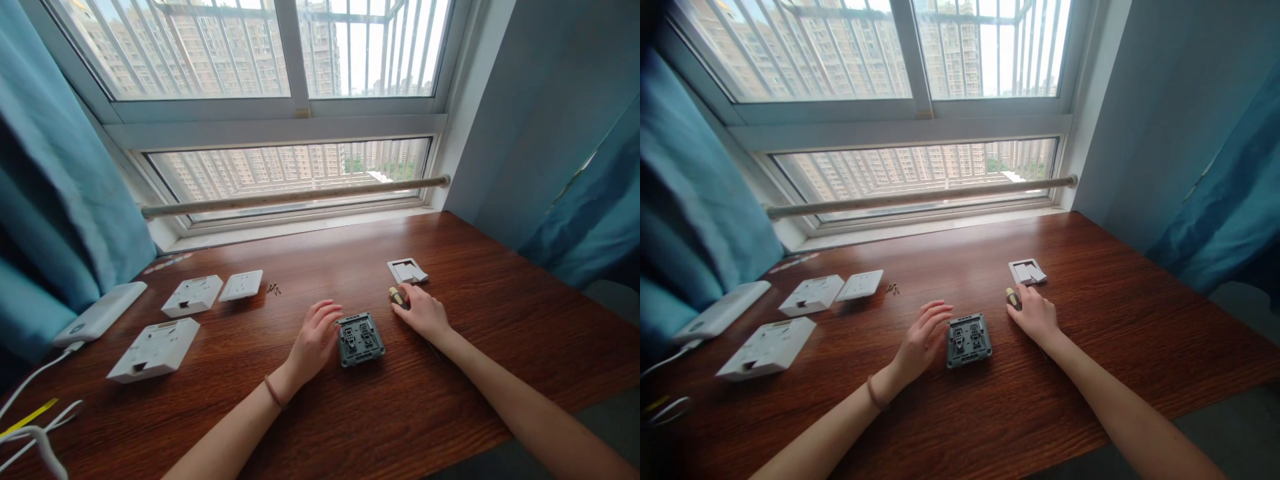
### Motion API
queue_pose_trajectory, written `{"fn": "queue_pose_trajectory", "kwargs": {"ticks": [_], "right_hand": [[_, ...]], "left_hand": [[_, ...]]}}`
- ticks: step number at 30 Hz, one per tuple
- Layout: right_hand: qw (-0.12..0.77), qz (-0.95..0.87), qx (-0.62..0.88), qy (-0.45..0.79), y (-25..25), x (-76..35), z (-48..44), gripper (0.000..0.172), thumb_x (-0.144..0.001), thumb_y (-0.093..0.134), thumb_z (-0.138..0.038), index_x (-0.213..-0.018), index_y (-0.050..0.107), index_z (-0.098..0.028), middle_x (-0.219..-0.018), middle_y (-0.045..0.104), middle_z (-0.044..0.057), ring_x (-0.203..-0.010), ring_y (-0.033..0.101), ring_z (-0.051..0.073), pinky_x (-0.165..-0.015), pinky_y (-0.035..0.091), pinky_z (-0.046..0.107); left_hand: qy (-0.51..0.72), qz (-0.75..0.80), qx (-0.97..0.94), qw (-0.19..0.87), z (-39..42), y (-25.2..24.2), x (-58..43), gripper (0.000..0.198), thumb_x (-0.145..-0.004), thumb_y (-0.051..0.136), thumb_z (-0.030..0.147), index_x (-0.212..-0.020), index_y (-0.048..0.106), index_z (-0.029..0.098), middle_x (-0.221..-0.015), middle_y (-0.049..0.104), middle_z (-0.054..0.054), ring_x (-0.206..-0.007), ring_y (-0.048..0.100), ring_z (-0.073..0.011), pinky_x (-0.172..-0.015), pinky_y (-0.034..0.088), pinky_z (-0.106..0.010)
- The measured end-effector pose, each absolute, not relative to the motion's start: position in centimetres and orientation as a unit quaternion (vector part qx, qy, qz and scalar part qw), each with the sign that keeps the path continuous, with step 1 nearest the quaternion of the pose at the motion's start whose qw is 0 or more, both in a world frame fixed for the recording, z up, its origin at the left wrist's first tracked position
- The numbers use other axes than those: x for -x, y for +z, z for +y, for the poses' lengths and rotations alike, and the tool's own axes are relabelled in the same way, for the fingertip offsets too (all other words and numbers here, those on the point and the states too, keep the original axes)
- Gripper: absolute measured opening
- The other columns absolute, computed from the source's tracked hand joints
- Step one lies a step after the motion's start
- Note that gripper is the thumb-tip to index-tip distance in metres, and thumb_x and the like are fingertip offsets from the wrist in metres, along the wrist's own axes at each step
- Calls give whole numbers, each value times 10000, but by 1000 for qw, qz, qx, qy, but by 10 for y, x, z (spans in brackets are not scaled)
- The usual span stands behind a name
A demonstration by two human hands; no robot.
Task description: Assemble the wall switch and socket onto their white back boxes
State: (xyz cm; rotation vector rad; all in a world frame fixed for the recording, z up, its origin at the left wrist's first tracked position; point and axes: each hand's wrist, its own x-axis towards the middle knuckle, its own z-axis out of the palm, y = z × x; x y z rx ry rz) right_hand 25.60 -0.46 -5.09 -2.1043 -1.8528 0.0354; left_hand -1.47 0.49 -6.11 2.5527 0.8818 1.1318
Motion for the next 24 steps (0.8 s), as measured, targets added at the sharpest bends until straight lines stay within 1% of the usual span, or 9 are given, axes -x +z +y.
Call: {"fn": "queue_pose_trajectory", "kwargs": {"ticks": [3,5,7,9,11,14,16,21,24], "right_hand": [[229,-659,717,13,-53,-265,1,383,-779,545,-487,-1064,553,-230,-892,614,51,-744,606,222,-586,399,294],[299,-676,674,3,-51,-278,13,346,-798,534,-460,-1028,573,-205,-908,613,67,-809,591,228,-682,432,322],[362,-702,614,1,-47,-297,32,314,-792,557,-409,-1009,583,-183,-952,613,89,-900,568,246,-808,425,366],[366,-719,591,13,-43,-317,53,324,-760,598,-397,-1012,587,-194,-975,623,78,-932,560,245,-849,425,377],[363,-735,572,28,-44,-335,72,382,-723,641,-398,-1050,583,-210,-1034,624,68,-1005,541,247,-901,412,383],[355,-749,558,47,-55,-352,88,479,-682,677,-425,-1098,574,-211,-1126,592,78,-1130,469,265,-982,362,411],[344,-755,556,61,-65,-358,90,530,-661,690,-445,-1123,569,-215,-1152,579,85,-1184,421,279,-1008,338,433],[315,-765,555,87,-81,-364,87,581,-690,662,-466,-1200,527,-225,-1240,520,94,-1256,340,266,-1046,300,426],[301,-769,557,93,-81,-366,87,585,-694,659,-465,-1214,514,-240,-1266,500,85,-1268,322,263,-1054,287,425]], "left_hand": [[375,287,-875,105,3,-59,14,282,-828,481,84,-1092,517,176,-1156,552,-101,-1198,399,-223,-992,404,-435],[373,281,-878,104,2,-59,14,286,-828,482,80,-1096,515,172,-1156,553,-103,-1196,398,-222,-990,406,-432],[370,278,-880,104,1,-59,13,291,-828,482,77,-1102,511,170,-1154,554,-103,-1194,400,-221,-992,403,-431],[369,276,-881,106,2,-59,13,293,-828,481,74,-1104,509,170,-1141,560,-102,-1187,406,-217,-992,403,-427],[371,276,-880,108,2,-59,13,295,-828,479,70,-1105,508,169,-1125,567,-100,-1177,416,-214,-987,408,-423],[375,276,-879,106,3,-58,13,295,-828,477,68,-1103,510,168,-1105,576,-100,-1162,430,-213,-977,415,-421],[372,272,-881,106,3,-58,13,294,-827,475,67,-1100,513,168,-1103,579,-101,-1161,433,-216,-975,417,-424],[365,266,-886,107,3,-58,13,299,-825,475,68,-1103,515,168,-1100,584,-104,-1158,440,-221,-970,424,-429],[366,270,-884,108,3,-58,13,296,-824,477,67,-1100,513,166,-1089,587,-105,-1152,444,-219,-963,432,-426]]}}
